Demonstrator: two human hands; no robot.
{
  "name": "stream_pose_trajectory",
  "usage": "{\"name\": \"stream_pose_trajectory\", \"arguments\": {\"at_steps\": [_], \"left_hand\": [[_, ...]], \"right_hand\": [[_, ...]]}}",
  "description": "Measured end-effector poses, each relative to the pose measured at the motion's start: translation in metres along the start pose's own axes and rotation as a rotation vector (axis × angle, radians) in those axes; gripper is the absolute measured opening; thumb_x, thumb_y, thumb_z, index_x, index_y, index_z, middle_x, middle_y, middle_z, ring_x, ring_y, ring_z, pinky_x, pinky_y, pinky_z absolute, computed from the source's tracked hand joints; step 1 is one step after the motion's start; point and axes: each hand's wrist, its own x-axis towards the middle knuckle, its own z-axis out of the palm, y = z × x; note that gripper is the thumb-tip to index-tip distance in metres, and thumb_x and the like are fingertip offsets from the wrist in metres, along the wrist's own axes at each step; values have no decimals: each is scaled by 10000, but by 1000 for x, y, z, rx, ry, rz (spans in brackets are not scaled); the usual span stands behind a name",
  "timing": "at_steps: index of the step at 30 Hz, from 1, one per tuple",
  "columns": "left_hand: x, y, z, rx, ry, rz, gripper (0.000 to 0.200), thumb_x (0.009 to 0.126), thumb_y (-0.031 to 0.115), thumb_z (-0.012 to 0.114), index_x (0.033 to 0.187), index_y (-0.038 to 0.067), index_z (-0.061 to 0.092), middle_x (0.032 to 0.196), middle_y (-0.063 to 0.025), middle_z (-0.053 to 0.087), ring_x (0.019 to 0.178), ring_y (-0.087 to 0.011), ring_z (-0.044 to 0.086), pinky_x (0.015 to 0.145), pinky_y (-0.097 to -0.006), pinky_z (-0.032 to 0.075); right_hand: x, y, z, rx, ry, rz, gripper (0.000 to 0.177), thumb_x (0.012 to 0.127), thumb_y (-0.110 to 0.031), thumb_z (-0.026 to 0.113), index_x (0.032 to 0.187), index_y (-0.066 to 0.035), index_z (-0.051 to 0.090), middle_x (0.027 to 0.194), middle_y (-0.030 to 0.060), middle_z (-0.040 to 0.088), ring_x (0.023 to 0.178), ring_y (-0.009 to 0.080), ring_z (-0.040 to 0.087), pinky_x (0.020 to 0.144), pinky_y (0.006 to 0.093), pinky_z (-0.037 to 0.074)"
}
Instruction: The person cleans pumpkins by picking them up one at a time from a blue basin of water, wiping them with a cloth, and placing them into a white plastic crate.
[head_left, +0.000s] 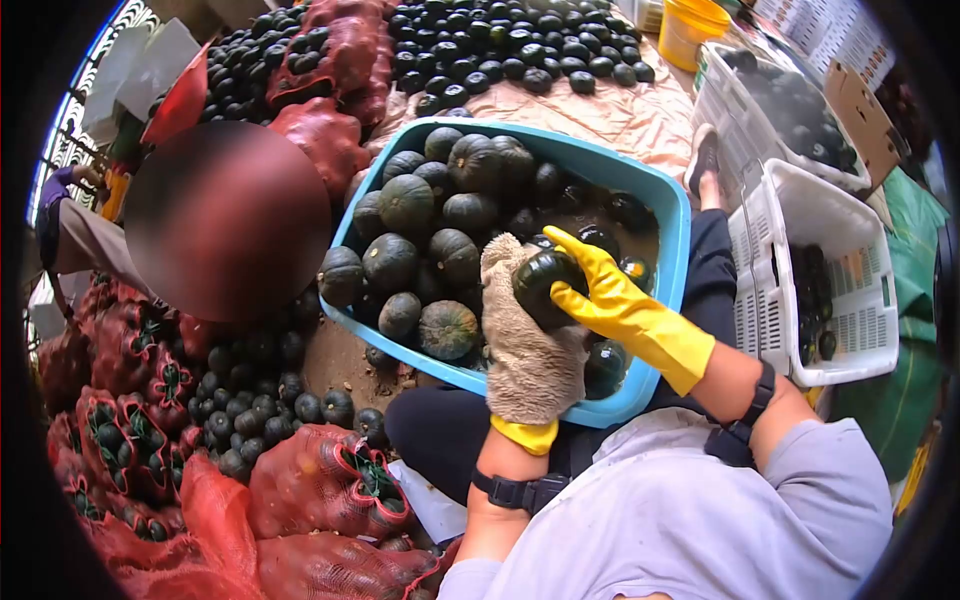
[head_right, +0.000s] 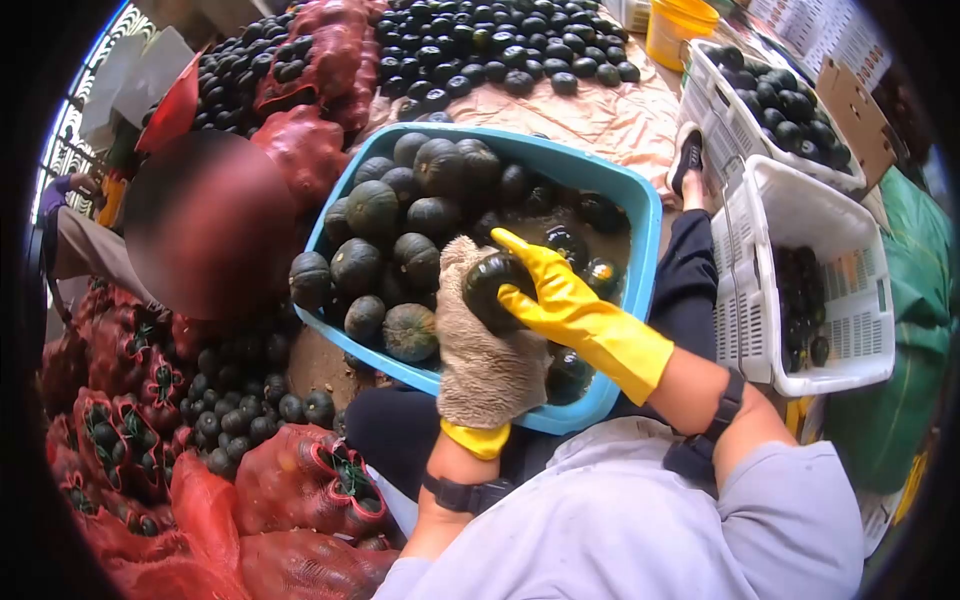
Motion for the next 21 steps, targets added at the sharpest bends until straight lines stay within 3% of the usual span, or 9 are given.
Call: {"name": "stream_pose_trajectory", "arguments": {"at_steps": [3,5,8,9,11,12,15,19,21], "left_hand": [[3,21,-24,-2,-235,48,575,773,139,843,1289,51,603,1241,-170,682,1193,-347,667,1069,-408,513],[1,24,-25,23,-230,49,605,760,133,853,1300,49,595,1248,-170,681,1192,-341,670,1070,-404,518],[-6,15,-9,110,-50,29,649,740,124,869,1318,46,584,1259,-171,679,1191,-333,676,1070,-396,525],[-9,12,-3,140,6,16,664,733,121,874,1324,45,580,1262,-171,678,1190,-330,677,1071,-394,528],[-13,11,0,157,24,29,694,720,115,884,1336,44,573,1270,-171,677,1189,-325,681,1071,-389,532],[-12,13,-1,151,-3,51,709,713,112,889,1341,43,569,1273,-171,677,1189,-322,683,1071,-387,535],[-1,21,-13,105,-151,113,754,693,103,905,1359,40,558,1284,-172,675,1187,-314,688,1072,-380,542],[-2,26,-15,77,-120,50,724,736,79,900,1365,43,543,1283,-136,670,1185,-262,685,1061,-358,551],[-6,19,-8,148,-51,45,731,763,76,892,1397,38,532,1302,-143,664,1207,-276,680,1073,-370,545]], "right_hand": [[0,-35,-25,-158,-362,337,666,930,-306,782,1509,-73,550,1449,225,608,1368,418,569,1180,449,420],[-3,3,-19,84,-322,325,570,953,-403,783,1411,-108,616,1325,147,676,1246,312,652,1037,413,533],[-23,27,16,1114,0,829,474,1009,-449,751,1357,-141,656,1217,66,714,1110,158,689,849,325,589],[-30,51,28,1221,77,863,477,1023,-438,740,1362,-110,670,1281,89,696,1156,210,681,939,358,578],[-28,54,15,666,-20,689,595,1038,-360,723,1536,-94,537,1482,116,622,1390,251,583,1132,397,484],[-14,-8,-19,-63,-229,580,676,965,-318,802,1546,-105,531,1508,131,590,1401,278,560,1171,387,444],[-18,-4,-20,80,-287,242,765,866,-150,828,1566,-151,519,1535,110,560,1429,235,519,1195,377,416],[-22,8,-13,689,-245,446,748,900,-192,857,1559,-158,504,1499,130,580,1381,250,578,1136,378,493],[-23,-7,3,1061,63,793,723,918,-202,858,1543,-128,501,1445,121,615,1341,238,598,1085,355,524]]}}
